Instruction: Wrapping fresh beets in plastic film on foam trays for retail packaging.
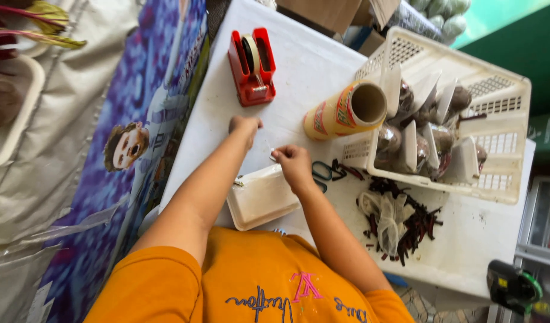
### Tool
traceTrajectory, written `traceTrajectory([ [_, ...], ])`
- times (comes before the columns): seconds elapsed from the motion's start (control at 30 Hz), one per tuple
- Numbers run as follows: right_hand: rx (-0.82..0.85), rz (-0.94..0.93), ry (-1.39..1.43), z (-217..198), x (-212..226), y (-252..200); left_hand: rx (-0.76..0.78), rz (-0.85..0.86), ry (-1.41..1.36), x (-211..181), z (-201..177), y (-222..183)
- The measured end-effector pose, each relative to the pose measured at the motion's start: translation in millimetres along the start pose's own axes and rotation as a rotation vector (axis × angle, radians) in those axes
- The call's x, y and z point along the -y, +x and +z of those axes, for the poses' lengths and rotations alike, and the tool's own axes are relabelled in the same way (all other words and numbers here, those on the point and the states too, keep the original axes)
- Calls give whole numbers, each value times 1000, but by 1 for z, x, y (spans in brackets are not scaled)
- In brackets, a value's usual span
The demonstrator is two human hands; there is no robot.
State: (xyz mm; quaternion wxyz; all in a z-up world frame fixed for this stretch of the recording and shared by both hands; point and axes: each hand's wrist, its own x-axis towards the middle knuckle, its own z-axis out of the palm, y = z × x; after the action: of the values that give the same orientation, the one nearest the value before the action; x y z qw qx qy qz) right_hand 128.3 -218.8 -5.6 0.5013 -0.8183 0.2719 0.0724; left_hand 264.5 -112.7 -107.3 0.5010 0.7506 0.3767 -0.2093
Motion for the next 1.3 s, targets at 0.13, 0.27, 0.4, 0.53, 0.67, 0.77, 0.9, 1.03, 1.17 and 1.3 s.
traceTrajectory([
  [0.13,50,82,53,-30,-3,-52,309,388,-129,-16,-38,-51],
  [0.27,98,63,248,-53,3,-114,585,738,-296,-23,-117,-133],
  [0.4,148,58,302,-38,-8,-156,436,778,-190,36,-149,-149],
  [0.53,265,106,313,-19,-30,-168,301,580,-116,64,-169,-170],
  [0.67,290,40,210,-2,-61,-166,209,470,60,79,-172,-154],
  [0.77,288,55,114,4,-74,-165,239,428,-3,103,-161,-135],
  [0.9,290,44,-4,15,-80,-161,279,427,-145,119,-150,-121],
  [1.03,287,-30,-119,23,-78,-163,283,394,-128,128,-148,-111],
  [1.17,286,-227,-500,16,-57,-168,283,327,-105,134,-139,-96],
  [1.3,236,-384,-716,16,-48,-174,232,332,-26,127,-140,-99],
])
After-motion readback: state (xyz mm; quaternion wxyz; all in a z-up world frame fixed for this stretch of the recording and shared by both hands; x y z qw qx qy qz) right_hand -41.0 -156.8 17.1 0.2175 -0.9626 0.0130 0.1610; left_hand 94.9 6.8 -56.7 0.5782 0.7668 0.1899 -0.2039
